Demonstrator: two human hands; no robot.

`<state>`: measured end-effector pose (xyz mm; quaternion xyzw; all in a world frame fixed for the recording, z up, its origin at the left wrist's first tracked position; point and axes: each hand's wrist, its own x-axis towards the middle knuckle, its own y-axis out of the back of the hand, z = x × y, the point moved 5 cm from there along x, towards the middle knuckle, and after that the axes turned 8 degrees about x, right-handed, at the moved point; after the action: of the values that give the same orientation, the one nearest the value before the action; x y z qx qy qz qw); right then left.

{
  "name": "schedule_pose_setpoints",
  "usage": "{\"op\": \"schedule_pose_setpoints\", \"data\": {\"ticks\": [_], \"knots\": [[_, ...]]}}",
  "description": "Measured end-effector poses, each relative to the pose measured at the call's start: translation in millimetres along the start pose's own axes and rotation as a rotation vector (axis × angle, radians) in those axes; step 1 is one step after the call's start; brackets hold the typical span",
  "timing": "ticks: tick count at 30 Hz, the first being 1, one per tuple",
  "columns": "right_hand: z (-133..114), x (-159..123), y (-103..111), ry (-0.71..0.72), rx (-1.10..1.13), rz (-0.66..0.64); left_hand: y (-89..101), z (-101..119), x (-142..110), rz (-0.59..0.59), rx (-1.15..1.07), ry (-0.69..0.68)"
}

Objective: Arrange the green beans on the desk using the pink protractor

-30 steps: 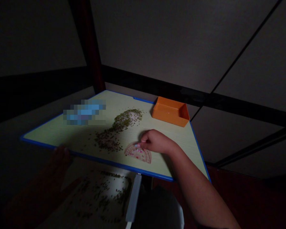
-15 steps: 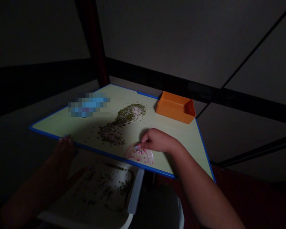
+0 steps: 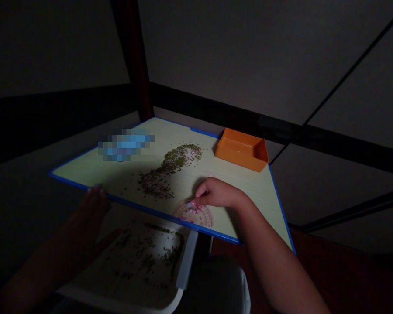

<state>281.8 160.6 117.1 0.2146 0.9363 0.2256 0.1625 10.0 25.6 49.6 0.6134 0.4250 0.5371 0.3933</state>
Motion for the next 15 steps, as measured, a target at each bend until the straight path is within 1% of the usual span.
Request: {"op": "schedule_pose_setpoints", "data": {"ticks": [3, 8, 11, 13, 15], "knots": [[-1.8, 0.6, -1.0, 0.007, 0.016, 0.014, -0.3, 0.0, -0.8, 0.009, 0.008, -0.002], [-5.1, 2.9, 1.2, 0.014, 0.01, 0.136, 0.3, 2.7, -2.2, 0.069, -0.004, -0.018], [-3.9, 3.1, 5.1, 0.001, -0.003, 0.206, 0.2, 3.4, -1.9, 0.058, 0.005, -0.012], [-1.1, 2.6, 8.0, -0.023, -0.007, 0.232, -1.1, 3.0, -1.8, 0.04, 0.02, -0.011], [2.0, 1.9, 11.0, -0.041, -0.005, 0.254, -2.9, 2.0, -2.1, 0.049, 0.036, -0.012]]}}
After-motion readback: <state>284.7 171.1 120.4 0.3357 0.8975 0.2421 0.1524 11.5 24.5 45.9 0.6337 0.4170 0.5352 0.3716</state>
